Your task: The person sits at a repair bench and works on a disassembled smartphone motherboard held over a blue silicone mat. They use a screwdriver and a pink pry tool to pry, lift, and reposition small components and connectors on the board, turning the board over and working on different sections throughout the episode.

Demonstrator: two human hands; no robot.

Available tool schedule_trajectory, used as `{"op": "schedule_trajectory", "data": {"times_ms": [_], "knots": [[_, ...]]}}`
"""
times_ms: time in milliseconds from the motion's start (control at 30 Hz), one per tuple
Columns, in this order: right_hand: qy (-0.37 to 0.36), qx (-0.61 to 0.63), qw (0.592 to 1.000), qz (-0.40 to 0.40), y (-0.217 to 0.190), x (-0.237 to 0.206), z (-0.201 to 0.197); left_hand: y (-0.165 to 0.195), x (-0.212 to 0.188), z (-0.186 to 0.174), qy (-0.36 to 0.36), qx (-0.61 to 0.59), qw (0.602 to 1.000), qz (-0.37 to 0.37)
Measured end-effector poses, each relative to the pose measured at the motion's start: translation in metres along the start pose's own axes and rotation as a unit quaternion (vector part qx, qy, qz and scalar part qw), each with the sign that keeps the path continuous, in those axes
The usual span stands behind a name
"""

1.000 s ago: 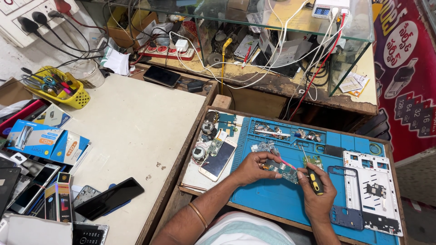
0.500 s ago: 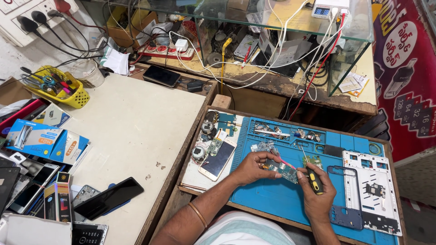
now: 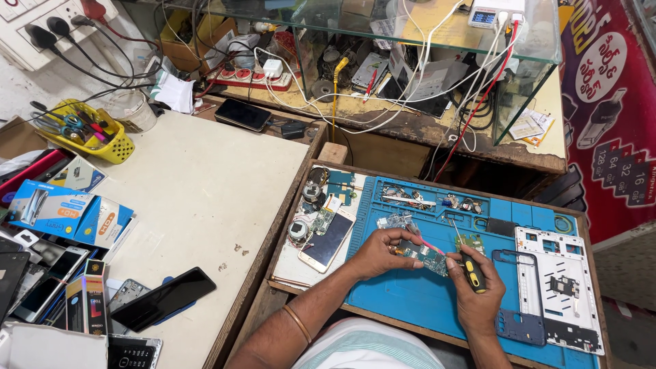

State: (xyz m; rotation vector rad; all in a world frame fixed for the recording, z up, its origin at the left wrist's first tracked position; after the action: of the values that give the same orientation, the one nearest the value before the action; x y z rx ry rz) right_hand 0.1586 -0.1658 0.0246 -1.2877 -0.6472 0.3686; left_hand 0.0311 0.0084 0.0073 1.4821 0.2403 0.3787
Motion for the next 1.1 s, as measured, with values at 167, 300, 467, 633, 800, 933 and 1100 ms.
{"op": "schedule_trajectory", "data": {"times_ms": [167,300,467,633,800,933,1100], "knots": [[0.001,0.009,1.0,0.001,0.0002,0.0004,0.0003,-0.0015,0.0003,-0.0002,0.003,-0.007,1.0,-0.005],[0.002,0.004,1.0,0.002,-0.0002,0.0004,0.0006,-0.0014,0.0003,-0.0005,0.007,0.032,0.999,0.018],[0.001,0.003,1.0,0.0,-0.0005,0.0002,0.0006,-0.0013,0.0004,-0.0001,0.004,-0.004,1.0,-0.001],[0.001,0.004,1.0,0.0,-0.0001,-0.0001,0.0,0.0009,-0.0005,0.0005,0.003,0.005,1.0,0.007],[0.001,0.002,1.0,-0.003,0.0,0.0004,-0.0001,0.001,0.0002,0.0008,0.0,-0.007,1.0,0.006],[0.001,0.004,1.0,-0.002,0.0007,0.0001,-0.0001,0.0005,-0.0001,0.0002,0.001,0.0,1.0,0.008],[0.001,0.008,1.0,0.0,0.0013,0.0003,-0.0005,-0.0027,0.0004,-0.0002,0.004,0.009,1.0,0.008]]}}
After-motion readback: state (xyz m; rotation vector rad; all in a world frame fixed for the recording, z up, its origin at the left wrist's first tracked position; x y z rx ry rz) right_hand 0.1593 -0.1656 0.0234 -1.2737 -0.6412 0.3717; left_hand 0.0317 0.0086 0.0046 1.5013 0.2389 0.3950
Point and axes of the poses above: each hand's wrist, its own x-axis towards the middle knuckle, its own z-axis out of the palm, y = z × x, the point moved 3 cm from there along x, towards the middle knuckle, and after that the axes turned 11 degrees about x, right-handed, at the moved point
